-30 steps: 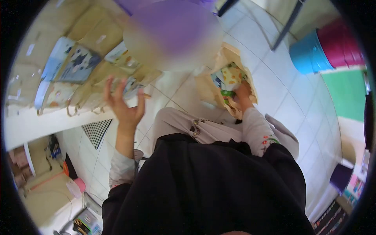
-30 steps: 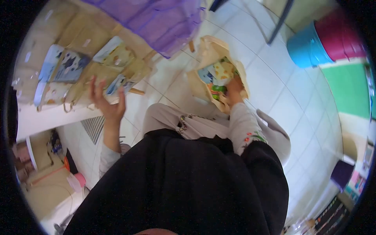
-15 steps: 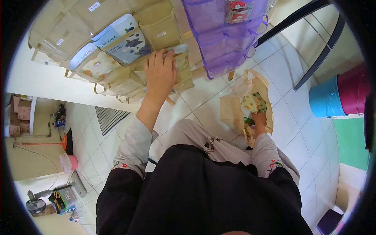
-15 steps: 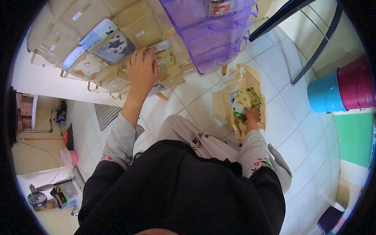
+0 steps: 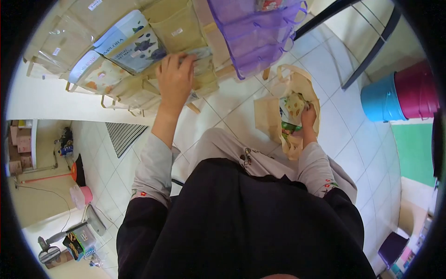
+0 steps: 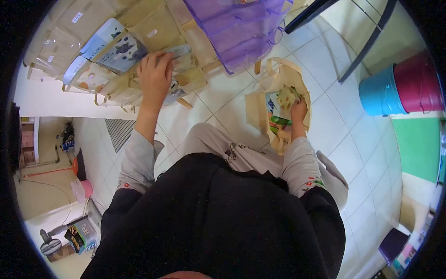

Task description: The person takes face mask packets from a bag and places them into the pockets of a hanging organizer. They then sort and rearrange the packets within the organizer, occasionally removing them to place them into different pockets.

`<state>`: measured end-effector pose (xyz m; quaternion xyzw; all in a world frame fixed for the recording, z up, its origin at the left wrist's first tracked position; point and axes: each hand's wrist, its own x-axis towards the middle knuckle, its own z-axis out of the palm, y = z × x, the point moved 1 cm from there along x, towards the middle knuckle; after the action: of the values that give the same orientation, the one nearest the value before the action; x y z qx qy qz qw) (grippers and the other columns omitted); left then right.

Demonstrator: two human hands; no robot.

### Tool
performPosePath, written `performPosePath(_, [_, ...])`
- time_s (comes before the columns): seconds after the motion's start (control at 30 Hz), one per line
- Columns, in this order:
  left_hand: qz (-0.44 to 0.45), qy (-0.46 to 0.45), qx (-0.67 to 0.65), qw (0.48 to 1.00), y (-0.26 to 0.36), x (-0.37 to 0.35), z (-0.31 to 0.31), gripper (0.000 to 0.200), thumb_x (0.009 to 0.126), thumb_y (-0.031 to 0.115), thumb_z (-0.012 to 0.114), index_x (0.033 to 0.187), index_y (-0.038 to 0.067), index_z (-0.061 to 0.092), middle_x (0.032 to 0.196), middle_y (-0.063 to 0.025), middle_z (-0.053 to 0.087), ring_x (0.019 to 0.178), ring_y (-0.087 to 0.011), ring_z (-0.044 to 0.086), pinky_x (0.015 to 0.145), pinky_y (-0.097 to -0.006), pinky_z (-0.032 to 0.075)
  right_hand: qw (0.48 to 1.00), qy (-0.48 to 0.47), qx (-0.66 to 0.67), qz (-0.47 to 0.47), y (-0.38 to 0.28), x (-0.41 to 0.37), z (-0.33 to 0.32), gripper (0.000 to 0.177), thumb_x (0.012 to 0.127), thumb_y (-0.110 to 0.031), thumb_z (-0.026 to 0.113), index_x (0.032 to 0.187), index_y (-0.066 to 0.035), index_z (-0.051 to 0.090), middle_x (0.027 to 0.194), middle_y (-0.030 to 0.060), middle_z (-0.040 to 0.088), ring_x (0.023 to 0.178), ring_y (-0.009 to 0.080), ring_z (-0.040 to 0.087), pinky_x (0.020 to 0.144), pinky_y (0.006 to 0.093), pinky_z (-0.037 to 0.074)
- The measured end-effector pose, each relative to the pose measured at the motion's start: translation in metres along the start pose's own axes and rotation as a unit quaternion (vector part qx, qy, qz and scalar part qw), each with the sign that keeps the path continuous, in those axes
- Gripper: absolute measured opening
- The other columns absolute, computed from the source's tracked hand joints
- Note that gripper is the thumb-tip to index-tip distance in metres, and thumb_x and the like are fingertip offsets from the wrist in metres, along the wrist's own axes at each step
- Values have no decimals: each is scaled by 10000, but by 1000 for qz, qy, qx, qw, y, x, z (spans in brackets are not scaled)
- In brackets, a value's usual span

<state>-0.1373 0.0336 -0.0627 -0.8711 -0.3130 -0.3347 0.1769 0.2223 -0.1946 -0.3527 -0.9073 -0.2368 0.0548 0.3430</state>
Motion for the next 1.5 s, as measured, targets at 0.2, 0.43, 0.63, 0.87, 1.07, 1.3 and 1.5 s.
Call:
performPosePath(0.2, [-19,-58,2,998,-7,1,1,432,768,199,656,1178,124,543,1157,-55,554,1096,-256,495,888,-413,384,981,-84,31,-170,-47,30,-53,246,857,-205,555,1026,-36,611,948,219,632,901,378,598,762,424,476])
performPosePath(0.43, [11,-38,-40,998,1,2,-16,416,788,198,644,1185,118,550,1211,-64,537,1150,-263,474,908,-407,385,953,-227,-133,-149,-87,53,-101,322,788,-201,606,1058,-29,631,1014,216,634,941,358,616,816,402,484])
performPosePath(0.63, [-15,210,30,977,-50,26,-97,408,754,90,668,1149,57,569,1158,-118,551,1085,-292,510,901,-385,406,941,-284,-85,-161,-79,55,-91,341,775,-167,626,1076,-6,615,1004,209,645,934,341,625,809,391,483])
performPosePath(0.87, [-78,190,109,973,-128,26,-132,271,782,146,660,1047,114,612,1084,-32,593,1072,-237,530,892,-369,370,947,-283,-60,-137,-88,44,-92,316,819,-172,622,1079,6,604,992,213,648,915,335,634,783,381,491])
performPosePath(1.07, [-62,169,136,974,-128,7,-133,213,791,101,654,1002,110,625,1031,-25,631,1068,-236,551,871,-346,394,950,-266,-64,-153,-93,44,-97,310,804,-173,639,1050,14,609,955,205,659,874,319,646,751,376,495])
performPosePath(1.3, [-21,241,60,968,-98,15,-146,353,724,77,703,1052,50,576,1114,-122,580,1041,-299,539,900,-377,394,935,-302,-19,-187,-160,47,-140,273,746,-77,674,994,26,625,863,120,670,767,194,632,699,322,493])
performPosePath(1.5, [-26,-33,-331,943,20,-6,-108,537,707,120,731,1191,55,508,1103,-130,591,1071,-287,539,935,-373,406,886,-338,116,-296,-287,-20,-178,217,753,-34,652,960,24,623,836,78,656,743,151,610,671,283,489])
